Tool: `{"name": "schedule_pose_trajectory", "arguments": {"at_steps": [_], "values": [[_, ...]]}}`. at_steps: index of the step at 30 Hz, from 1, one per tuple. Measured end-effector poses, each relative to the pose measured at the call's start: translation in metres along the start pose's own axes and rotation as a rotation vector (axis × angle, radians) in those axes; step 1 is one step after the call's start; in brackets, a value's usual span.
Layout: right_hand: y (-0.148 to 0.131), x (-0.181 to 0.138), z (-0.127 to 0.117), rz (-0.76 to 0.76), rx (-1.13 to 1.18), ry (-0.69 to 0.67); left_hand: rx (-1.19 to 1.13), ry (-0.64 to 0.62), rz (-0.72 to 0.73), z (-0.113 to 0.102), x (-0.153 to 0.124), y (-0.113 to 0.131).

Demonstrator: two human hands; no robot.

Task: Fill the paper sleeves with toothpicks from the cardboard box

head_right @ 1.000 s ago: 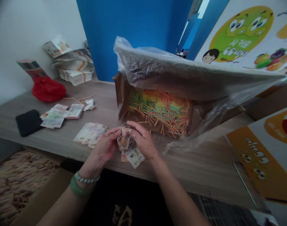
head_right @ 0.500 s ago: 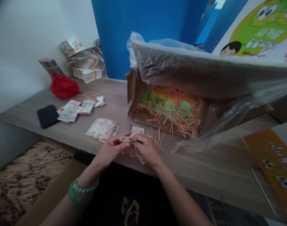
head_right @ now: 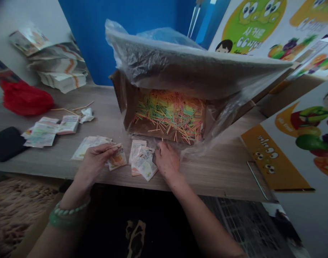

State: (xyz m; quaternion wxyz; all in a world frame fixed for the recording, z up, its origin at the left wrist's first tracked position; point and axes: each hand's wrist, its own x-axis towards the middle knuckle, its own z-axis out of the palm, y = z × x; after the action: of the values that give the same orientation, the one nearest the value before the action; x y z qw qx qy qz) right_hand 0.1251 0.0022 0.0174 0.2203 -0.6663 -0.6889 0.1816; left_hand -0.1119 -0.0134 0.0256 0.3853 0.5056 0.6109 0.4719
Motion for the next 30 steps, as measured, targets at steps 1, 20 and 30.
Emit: {"name": "schedule_pose_trajectory", "arguments": {"at_steps": [1, 20, 30], "values": [[0.003, 0.003, -0.003, 0.054, -0.164, 0.009, 0.132, 0.049, 0.01, -0.001, 0.005, -0.005], [0.012, 0.024, -0.004, 0.151, -0.399, -0.229, 1.126, -0.19, 0.233, 0.077, -0.043, 0.013], [0.018, 0.01, -0.012, 0.166, -0.45, -0.1, 0.694, -0.035, 0.315, 0.071, -0.039, -0.01]]}}
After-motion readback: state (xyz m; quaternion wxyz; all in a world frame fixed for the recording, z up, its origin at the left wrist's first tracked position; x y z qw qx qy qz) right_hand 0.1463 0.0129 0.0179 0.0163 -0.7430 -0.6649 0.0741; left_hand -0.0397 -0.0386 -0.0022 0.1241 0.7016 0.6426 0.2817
